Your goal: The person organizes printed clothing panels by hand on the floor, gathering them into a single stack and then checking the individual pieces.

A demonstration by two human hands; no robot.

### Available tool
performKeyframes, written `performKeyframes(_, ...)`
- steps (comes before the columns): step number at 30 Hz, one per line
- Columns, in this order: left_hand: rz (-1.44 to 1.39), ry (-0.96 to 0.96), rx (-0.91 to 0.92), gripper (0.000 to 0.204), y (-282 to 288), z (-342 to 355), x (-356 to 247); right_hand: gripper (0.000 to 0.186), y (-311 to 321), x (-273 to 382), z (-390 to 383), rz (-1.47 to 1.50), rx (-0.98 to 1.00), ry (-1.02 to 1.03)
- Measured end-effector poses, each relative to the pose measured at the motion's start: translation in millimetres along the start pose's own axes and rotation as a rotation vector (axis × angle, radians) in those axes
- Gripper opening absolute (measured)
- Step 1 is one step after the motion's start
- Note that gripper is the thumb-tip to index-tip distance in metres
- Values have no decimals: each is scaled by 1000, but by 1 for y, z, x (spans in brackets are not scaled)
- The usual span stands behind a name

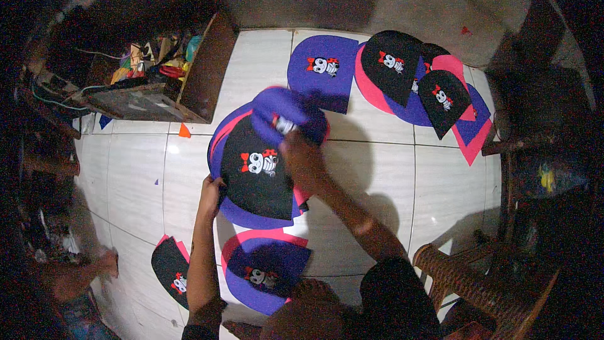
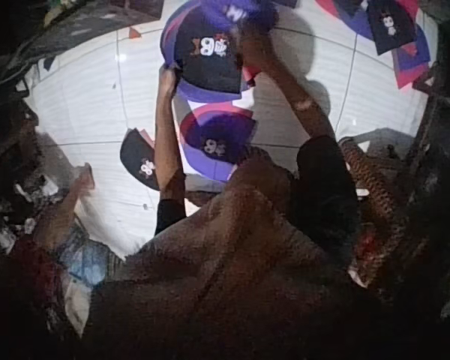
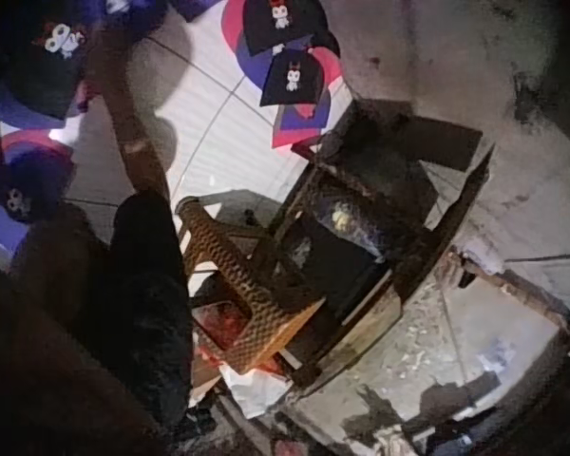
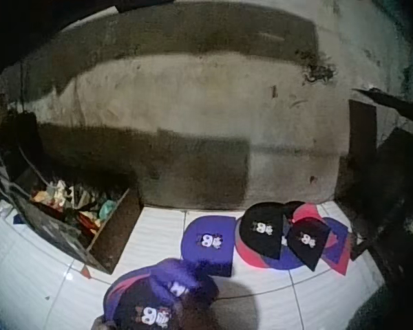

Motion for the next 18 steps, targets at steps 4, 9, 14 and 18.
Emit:
performKeyframes(4,-48,-164,-54,23,-2,-11,-21,37,99,-67,18,205,-147,-166)
performKeyframes(9,7,-92,-8,23,-4,-23,-26,40,185,-92,13,215,-228,159)
performKeyframes(14,91,-8,21,29,14,-24,-4,37,243,-86,-13,110,-203,-188)
performKeyframes(18,-72,-40,-86,29,12,-30,-10,25,184,-5,1,-123,-9,170)
Point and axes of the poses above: each hand's wrist, its own z-axis towards the middle knuckle, its own y-axis out of the back of the hand, x = y × z, the point moved 7 cm from there along z, towards the middle knuckle, and after that the axes turned 10 degrees about x, right-handed, at the moved point
